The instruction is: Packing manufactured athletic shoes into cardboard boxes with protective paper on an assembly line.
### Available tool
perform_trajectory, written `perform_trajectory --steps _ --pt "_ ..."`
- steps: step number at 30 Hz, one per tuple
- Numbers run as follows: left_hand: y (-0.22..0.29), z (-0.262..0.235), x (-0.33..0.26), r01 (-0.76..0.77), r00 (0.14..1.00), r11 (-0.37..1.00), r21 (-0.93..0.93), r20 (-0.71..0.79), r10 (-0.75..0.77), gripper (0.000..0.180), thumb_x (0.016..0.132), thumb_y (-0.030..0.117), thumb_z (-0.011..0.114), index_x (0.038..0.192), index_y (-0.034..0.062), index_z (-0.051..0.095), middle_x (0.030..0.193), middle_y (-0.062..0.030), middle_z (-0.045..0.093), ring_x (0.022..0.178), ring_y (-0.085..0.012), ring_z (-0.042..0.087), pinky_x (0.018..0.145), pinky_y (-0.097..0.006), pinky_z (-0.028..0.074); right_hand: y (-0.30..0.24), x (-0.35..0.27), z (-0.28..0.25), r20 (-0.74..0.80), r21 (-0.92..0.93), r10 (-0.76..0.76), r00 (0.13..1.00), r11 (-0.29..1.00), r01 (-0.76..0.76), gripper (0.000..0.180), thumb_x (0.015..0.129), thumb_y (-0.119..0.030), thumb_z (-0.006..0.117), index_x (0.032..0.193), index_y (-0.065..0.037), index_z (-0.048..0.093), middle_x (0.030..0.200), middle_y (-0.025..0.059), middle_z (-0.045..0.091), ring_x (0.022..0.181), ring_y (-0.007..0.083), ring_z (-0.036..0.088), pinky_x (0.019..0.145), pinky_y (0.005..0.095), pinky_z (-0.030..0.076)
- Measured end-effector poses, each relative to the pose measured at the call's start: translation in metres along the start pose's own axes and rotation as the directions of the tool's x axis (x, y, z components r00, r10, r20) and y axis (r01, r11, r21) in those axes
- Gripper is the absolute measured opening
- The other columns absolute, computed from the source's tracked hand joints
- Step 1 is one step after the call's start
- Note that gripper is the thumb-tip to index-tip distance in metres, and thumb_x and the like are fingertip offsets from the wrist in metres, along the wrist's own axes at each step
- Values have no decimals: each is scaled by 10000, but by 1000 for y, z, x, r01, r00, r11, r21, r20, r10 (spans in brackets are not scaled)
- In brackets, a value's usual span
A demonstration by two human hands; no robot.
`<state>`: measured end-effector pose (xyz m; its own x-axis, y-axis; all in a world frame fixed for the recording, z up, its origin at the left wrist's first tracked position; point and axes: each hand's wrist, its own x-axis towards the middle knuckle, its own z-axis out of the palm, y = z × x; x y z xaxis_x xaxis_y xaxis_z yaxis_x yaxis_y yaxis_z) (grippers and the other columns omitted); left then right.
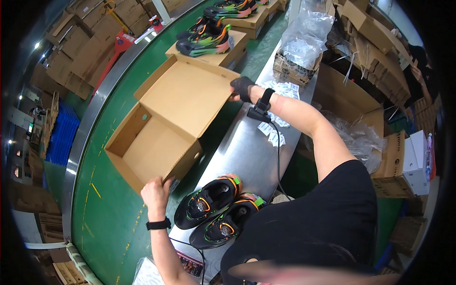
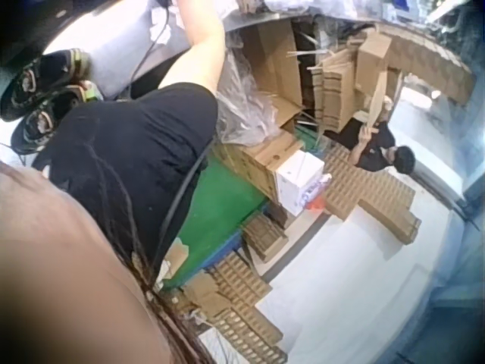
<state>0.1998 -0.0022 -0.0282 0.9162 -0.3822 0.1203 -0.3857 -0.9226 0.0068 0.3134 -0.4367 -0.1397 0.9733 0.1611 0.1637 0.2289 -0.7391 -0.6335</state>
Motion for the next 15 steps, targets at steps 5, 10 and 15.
perform_trajectory --steps 5,10,15 --pt "40 30 40 -82 997 975 -205 -24 79 366 728 375 625 617 31 571 643 -171 582 610 -348 570 562 -426 452 11 -6 -55 32 979 730 683 116 -170 158 750 -79 545 902 -39 546 772 127 587 694 281 598 591 443 519" --pt "85 42 63 -56 998 943 -327 12 63 381 714 363 647 620 1 572 616 -208 559 616 -371 564 578 -433 453 51 -4 -80 -66 973 749 660 195 -124 172 748 -57 556 915 -21 543 796 142 591 727 271 602 645 452 528" --pt "77 41 62 71 996 901 -427 76 -42 403 715 379 644 626 -11 593 585 -225 548 594 -378 564 585 -420 458 -37 -40 -107 -278 524 522 807 786 -328 452 743 -334 652 1023 -2 529 813 76 595 649 132 576 581 280 487"
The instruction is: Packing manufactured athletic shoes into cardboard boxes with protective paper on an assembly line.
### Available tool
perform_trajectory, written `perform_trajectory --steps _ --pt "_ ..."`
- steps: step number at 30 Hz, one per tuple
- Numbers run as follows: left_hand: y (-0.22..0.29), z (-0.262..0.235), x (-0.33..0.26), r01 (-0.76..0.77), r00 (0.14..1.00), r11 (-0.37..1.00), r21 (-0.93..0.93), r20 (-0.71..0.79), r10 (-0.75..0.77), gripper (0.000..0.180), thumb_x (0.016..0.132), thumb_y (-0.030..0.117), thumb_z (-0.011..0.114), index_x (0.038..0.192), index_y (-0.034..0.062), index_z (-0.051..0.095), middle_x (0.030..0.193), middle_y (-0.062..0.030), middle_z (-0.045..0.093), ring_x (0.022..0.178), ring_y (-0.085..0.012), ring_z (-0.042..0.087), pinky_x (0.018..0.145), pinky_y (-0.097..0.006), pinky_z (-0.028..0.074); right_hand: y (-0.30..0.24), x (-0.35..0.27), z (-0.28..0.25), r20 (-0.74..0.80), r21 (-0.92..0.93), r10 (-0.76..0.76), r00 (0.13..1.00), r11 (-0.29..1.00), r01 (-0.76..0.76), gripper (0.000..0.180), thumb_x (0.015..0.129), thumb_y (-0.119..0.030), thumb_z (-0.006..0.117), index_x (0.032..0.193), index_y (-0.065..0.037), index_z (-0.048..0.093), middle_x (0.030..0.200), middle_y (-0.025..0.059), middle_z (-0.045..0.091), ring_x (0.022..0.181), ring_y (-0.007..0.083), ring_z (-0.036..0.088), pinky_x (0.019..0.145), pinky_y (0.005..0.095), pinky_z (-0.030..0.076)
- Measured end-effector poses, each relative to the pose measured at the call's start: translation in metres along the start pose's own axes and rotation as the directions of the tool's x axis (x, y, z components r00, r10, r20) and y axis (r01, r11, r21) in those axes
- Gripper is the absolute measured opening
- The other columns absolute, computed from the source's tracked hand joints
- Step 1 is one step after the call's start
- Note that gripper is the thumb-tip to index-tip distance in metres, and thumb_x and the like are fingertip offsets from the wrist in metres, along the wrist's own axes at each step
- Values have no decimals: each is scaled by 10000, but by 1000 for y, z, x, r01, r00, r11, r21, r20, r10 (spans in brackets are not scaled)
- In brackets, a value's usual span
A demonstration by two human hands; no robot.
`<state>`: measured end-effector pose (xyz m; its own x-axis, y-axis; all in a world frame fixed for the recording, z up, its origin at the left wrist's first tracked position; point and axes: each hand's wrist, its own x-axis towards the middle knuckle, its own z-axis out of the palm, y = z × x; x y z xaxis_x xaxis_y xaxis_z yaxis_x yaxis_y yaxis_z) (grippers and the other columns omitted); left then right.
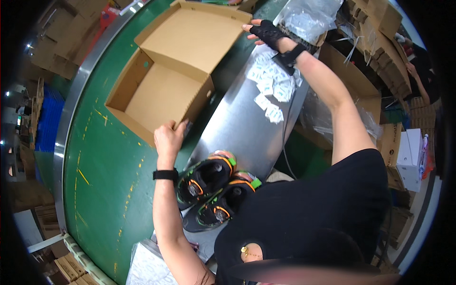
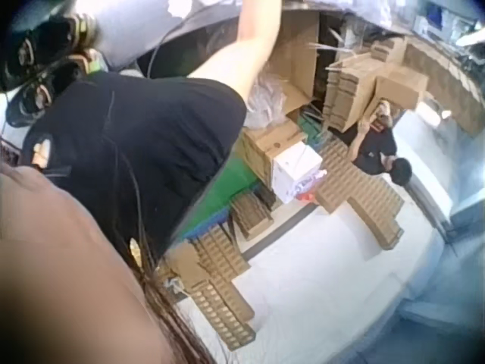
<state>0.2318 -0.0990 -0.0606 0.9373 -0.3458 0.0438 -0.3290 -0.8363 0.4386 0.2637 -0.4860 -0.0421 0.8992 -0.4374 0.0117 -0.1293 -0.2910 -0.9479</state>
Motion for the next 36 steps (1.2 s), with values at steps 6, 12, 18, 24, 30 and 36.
perform_trajectory --steps 6,12,18,24,30,36 --pt "-6 -8 -21 59 995 996 65 74 -64 406 701 415 646 729 10 647 610 -204 583 625 -342 596 607 -395 473 32 -111 -30 535 -434 -282 796 717 546 265 737 -279 639 826 -30 611 933 75 624 785 203 609 701 301 474" --pt "-13 -24 -60 220 967 976 10 129 -219 494 686 385 685 953 -23 607 676 -152 617 646 -265 619 627 -341 483 62 -205 -3 452 -686 -31 892 626 369 479 728 -248 577 1160 -77 461 906 177 489 815 335 548 741 399 462" --pt "-11 -55 -90 68 996 906 -417 -27 -86 404 787 185 642 1097 -40 514 856 -115 607 748 -136 588 649 -254 486 113 -197 15 353 -540 -452 819 617 573 280 739 -179 556 983 -51 507 796 165 523 682 328 559 626 388 468" --pt "-34 -126 -164 99 902 741 -664 -255 -349 264 859 117 540 1076 -33 533 887 -99 598 767 -144 592 675 -250 482 -14 -179 33 413 171 -110 904 984 42 271 830 -213 574 998 -11 507 725 42 560 628 90 541 582 224 453" --pt "-47 -182 -245 -31 795 665 -746 -422 -437 262 900 154 467 1100 -11 509 948 -105 593 805 -172 587 709 -297 472 -82 -149 120 581 407 -242 777 913 -20 268 873 -130 504 1106 -4 464 949 117 589 725 140 595 658 223 489" --pt "-32 -214 -357 4 568 742 -670 -609 -553 297 907 157 445 1132 -33 482 964 -117 581 820 -185 579 733 -296 469 -90 -137 180 686 369 -271 675 929 -2 224 872 -160 509 1053 -29 512 917 68 587 746 115 586 660 204 481"
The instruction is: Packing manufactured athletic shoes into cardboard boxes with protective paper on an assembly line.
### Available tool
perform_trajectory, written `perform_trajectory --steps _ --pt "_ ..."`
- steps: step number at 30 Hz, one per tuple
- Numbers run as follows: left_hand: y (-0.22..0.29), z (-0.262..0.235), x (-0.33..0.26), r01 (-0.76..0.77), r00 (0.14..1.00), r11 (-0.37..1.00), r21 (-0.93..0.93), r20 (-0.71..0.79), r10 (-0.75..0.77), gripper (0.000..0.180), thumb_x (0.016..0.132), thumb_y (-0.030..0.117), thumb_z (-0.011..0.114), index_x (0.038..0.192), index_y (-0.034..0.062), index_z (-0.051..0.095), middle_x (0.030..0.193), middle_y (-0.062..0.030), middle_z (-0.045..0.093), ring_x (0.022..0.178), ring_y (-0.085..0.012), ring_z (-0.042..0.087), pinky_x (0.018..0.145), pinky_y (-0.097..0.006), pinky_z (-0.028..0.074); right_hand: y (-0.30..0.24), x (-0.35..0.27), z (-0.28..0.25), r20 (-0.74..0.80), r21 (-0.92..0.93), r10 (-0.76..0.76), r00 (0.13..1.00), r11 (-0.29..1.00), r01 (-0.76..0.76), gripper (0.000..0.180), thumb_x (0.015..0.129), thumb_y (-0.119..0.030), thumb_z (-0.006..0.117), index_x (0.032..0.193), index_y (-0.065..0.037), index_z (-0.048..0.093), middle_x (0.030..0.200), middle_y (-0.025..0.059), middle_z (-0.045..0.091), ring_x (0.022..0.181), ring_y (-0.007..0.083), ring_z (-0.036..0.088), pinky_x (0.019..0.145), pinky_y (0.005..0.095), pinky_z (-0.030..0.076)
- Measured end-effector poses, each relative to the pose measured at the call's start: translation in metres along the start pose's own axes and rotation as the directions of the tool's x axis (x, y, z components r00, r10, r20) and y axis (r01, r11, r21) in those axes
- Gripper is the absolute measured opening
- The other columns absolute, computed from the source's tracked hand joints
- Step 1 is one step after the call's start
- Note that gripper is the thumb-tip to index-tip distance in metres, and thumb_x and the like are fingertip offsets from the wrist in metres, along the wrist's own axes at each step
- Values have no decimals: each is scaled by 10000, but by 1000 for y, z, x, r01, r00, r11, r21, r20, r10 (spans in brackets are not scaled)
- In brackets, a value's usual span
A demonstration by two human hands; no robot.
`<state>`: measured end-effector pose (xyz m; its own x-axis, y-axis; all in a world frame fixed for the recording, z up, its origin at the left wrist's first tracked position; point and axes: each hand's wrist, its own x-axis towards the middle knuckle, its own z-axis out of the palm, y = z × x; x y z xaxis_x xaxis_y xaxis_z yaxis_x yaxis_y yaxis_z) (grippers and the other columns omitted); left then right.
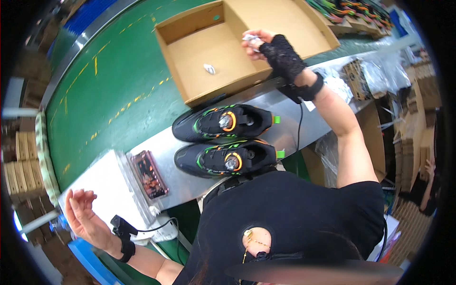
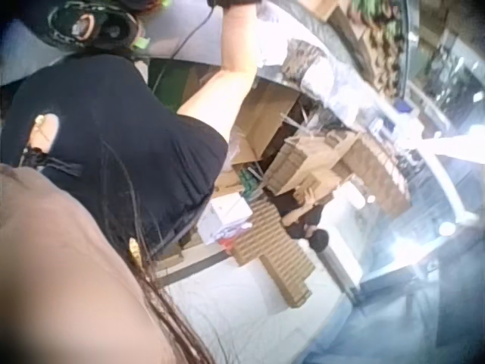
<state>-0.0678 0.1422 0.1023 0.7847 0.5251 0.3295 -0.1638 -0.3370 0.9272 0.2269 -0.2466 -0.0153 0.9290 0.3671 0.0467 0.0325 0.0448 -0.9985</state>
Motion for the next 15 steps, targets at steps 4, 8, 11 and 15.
perform_trajectory --steps 4,8,11,15 --pt "-27 -89 -36 269 925 919 287 -343 -163 323 898 195 469 1125 -33 497 953 -114 586 831 -194 582 717 -295 479 -31 -37 10 184 -608 72 980 792 56 212 770 -67 491 979 -58 530 818 93 603 741 192 601 660 290 467" --pt "-126 -175 -77 596 792 646 478 -482 -374 368 870 226 508 1104 -57 526 1053 -159 581 931 -221 570 805 -312 447 19 -80 -25 280 -790 -140 950 529 311 242 715 -32 478 952 -39 526 861 151 587 822 314 582 733 355 454" --pt "-180 -175 -79 359 929 398 844 -280 -243 426 808 261 578 1065 -77 536 1085 -235 546 1026 -332 515 894 -326 380 67 -110 -65 133 -937 -239 962 287 201 231 720 -52 535 952 -43 542 895 162 564 845 325 559 747 357 450" --pt "-199 -152 -82 341 880 164 926 -253 -403 686 794 460 537 1242 -35 377 1318 -235 310 1228 -354 286 987 -437 246 105 -145 -78 86 -994 -79 993 58 90 417 711 -219 637 1102 -133 522 1169 118 463 1057 316 445 880 429 358"
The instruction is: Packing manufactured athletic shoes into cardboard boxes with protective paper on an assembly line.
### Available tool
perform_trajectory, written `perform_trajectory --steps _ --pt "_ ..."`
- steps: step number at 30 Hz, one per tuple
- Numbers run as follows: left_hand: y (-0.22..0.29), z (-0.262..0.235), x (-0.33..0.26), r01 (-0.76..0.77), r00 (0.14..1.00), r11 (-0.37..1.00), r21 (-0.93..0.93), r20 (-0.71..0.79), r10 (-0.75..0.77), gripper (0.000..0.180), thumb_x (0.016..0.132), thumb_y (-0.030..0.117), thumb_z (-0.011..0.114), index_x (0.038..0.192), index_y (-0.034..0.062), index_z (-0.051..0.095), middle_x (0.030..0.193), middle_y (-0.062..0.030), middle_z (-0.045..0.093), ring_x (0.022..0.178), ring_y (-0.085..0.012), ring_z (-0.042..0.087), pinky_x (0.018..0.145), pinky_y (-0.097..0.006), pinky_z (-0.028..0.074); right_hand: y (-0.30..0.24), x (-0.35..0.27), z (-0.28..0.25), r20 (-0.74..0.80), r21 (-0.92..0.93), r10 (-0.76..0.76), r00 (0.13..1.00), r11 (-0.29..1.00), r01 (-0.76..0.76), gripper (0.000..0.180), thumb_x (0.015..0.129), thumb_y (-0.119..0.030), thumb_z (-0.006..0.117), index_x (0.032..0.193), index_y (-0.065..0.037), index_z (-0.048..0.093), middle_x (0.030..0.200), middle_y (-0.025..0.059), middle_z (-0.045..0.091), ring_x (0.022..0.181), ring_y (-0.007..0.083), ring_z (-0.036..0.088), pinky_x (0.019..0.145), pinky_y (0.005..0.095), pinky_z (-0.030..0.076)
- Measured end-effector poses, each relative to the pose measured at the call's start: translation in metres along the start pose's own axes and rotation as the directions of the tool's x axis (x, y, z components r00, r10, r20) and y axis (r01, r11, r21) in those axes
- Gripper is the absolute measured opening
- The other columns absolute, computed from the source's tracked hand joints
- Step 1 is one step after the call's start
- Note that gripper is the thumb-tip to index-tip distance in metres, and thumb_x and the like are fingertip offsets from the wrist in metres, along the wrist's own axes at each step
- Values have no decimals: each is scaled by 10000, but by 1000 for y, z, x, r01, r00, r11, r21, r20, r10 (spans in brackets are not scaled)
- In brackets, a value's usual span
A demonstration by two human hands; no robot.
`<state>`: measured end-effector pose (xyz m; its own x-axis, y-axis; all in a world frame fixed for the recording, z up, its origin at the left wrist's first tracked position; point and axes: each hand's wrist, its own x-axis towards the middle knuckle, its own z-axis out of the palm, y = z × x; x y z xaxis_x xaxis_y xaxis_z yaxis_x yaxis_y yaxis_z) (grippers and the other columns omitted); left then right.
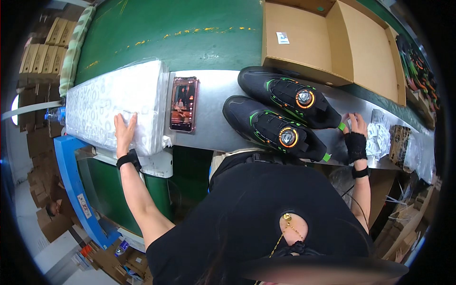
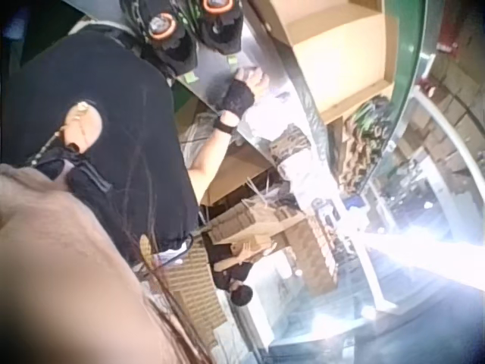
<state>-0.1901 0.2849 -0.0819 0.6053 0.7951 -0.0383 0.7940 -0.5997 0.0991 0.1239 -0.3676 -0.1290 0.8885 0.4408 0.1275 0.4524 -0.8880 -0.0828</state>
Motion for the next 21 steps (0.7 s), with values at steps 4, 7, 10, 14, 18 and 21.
perform_trajectory --steps 4,7,10,14,18,21 --pt "10 0 -8 66 994 998 12 81 -67 820 786 595 452 1335 22 249 1393 -216 175 1306 -313 148 989 -548 163 -9 -11 0 7 -18 1 1000 1000 -1 476 727 -192 626 1175 -140 475 1238 132 417 1113 327 405 910 439 329" --pt "3 4 -7 34 999 998 -44 26 -33 741 813 565 434 1320 41 300 1368 -228 233 1284 -327 206 966 -571 189 -16 -6 -9 -4 33 -2 1000 999 2 480 729 -183 624 1182 -136 472 1259 137 402 1127 331 400 915 446 319" --pt "5 9 -3 -14 999 998 -61 -44 11 628 856 511 392 1288 56 367 1324 -245 306 1247 -354 273 959 -563 219 -19 4 -14 -49 105 -1 999 994 6 469 721 -201 636 1162 -136 492 1272 140 392 1137 329 399 931 457 293" --pt "40 1 -12 39 996 988 147 -91 -26 483 883 388 417 1221 45 443 1228 -234 419 1146 -368 395 930 -483 314 -23 9 -15 -93 131 -66 993 988 78 468 708 -157 646 1151 -119 498 1276 156 383 1125 333 415 929 423 324" --pt "49 -2 -16 -160 948 986 55 -270 168 269 853 248 503 999 27 543 1013 -163 537 946 -339 499 791 -397 402 -25 9 -16 -90 193 -87 992 976 103 468 698 -113 649 1141 -104 498 1276 167 377 1107 346 431 914 394 366" --pt "36 2 -13 -218 946 972 -83 -261 190 189 843 197 517 871 14 554 887 -138 567 833 -309 525 713 -387 415 -28 12 -14 -63 250 -111 992 960 123 450 694 -83 643 1121 -83 504 1273 171 376 1099 359 438 904 385 388"
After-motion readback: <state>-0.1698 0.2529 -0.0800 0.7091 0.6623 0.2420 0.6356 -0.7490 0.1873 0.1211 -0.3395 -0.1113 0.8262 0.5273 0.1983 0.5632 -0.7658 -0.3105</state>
